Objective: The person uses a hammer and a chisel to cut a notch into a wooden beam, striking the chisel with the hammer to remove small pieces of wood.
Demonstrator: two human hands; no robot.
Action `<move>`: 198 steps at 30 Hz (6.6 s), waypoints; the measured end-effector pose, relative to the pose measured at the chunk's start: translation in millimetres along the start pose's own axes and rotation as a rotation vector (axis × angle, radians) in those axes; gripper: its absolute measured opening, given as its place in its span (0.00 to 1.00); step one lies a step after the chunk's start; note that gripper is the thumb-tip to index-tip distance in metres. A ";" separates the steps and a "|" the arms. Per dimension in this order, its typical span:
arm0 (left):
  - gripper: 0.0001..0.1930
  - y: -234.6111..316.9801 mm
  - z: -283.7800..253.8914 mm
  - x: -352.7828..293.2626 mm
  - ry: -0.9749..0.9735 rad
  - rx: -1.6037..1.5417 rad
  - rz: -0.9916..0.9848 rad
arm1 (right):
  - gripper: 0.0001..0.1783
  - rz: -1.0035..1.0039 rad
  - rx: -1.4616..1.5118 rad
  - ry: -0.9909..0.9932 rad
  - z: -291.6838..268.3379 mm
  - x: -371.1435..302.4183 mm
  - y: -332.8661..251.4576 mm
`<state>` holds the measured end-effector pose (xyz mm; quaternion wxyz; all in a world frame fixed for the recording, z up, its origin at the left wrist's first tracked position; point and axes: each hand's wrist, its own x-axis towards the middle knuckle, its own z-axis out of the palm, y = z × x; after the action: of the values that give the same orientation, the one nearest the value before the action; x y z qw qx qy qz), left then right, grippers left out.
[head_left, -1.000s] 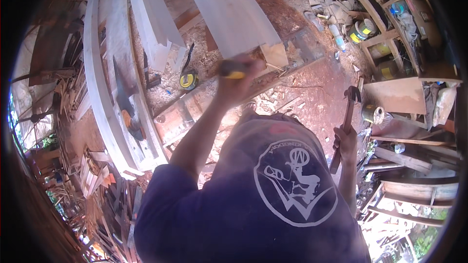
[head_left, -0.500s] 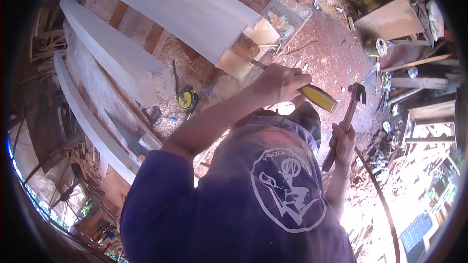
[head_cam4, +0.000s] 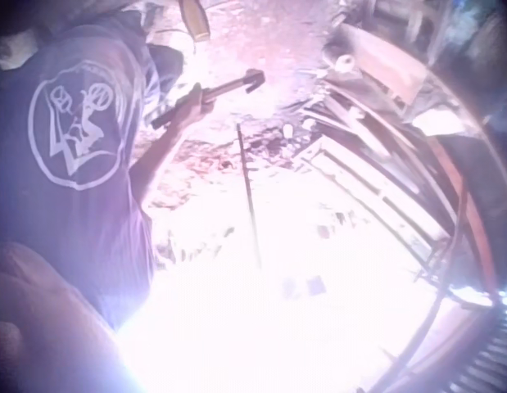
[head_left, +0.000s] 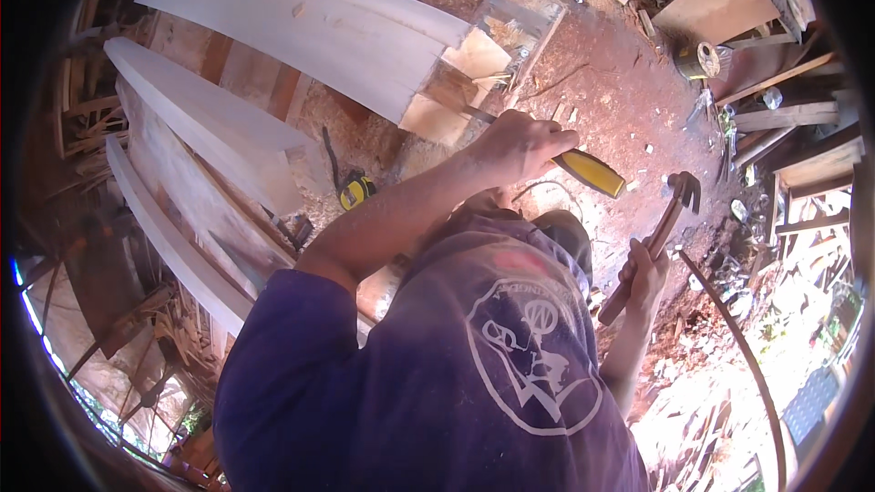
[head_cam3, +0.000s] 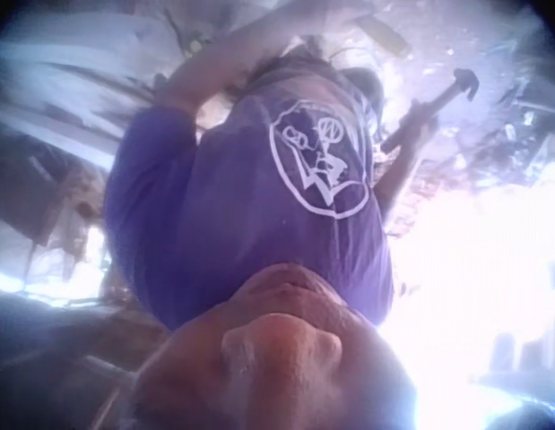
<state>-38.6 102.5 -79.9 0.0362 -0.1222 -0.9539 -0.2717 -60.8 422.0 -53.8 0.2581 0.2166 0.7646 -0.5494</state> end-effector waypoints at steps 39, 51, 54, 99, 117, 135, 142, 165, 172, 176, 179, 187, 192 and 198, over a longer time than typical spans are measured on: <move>0.13 -2.1 0.9 1.3 0.080 -0.010 -0.052 | 0.03 -0.460 -0.196 -0.022 43.8 -35.1 40.0; 0.10 -6.5 -5.6 8.1 0.057 -0.053 -0.094 | 0.11 -0.438 -0.046 -0.044 42.7 -23.8 44.7; 0.12 -2.8 -6.1 -4.6 0.062 -0.100 -0.133 | 0.09 -0.537 0.317 0.252 -2.7 -29.1 22.6; 0.10 -23.1 -40.7 -17.7 0.117 -0.063 -0.301 | 0.05 -0.468 -0.222 -0.223 85.4 -43.9 32.8; 0.14 -3.2 -88.4 16.9 0.379 -0.526 -0.472 | 0.07 -0.091 0.164 0.086 -0.6 -7.3 50.0; 0.10 8.7 1.9 8.3 0.117 -0.115 -0.122 | 0.07 -0.009 0.083 0.121 1.7 -12.4 48.8; 0.10 12.5 1.2 4.0 0.132 -0.149 -0.113 | 0.07 -0.014 0.138 0.095 8.3 -13.8 44.8; 0.12 3.8 7.4 11.0 -0.101 -0.015 -0.181 | 0.05 -0.598 0.452 0.166 15.9 -27.6 42.4; 0.06 7.7 -15.1 13.8 -0.031 -0.034 -0.286 | 0.06 -0.370 0.030 -0.072 35.7 -24.4 19.9; 0.06 9.4 -20.6 19.1 -0.023 -0.112 -0.387 | 0.09 -0.530 0.441 0.141 5.3 -16.3 4.2; 0.08 5.2 -18.9 22.5 -0.010 -0.101 -0.314 | 0.07 -0.829 0.060 0.004 51.6 -10.3 54.7; 0.09 0.0 -16.3 13.1 0.044 -0.029 -0.317 | 0.05 -0.442 0.070 0.089 -4.8 -10.6 -9.6; 0.09 -6.9 -7.0 19.4 -0.016 -0.007 -0.238 | 0.09 -0.798 0.216 0.119 52.2 -7.3 24.3; 0.10 -12.2 -7.0 8.1 -0.004 0.047 -0.250 | 0.07 -0.264 0.022 -0.007 29.3 -4.7 24.2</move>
<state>-49.5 90.5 -79.0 0.0028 -0.0021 -0.9678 -0.2516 -37.7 401.2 -76.1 0.1836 0.1149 0.7794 -0.5878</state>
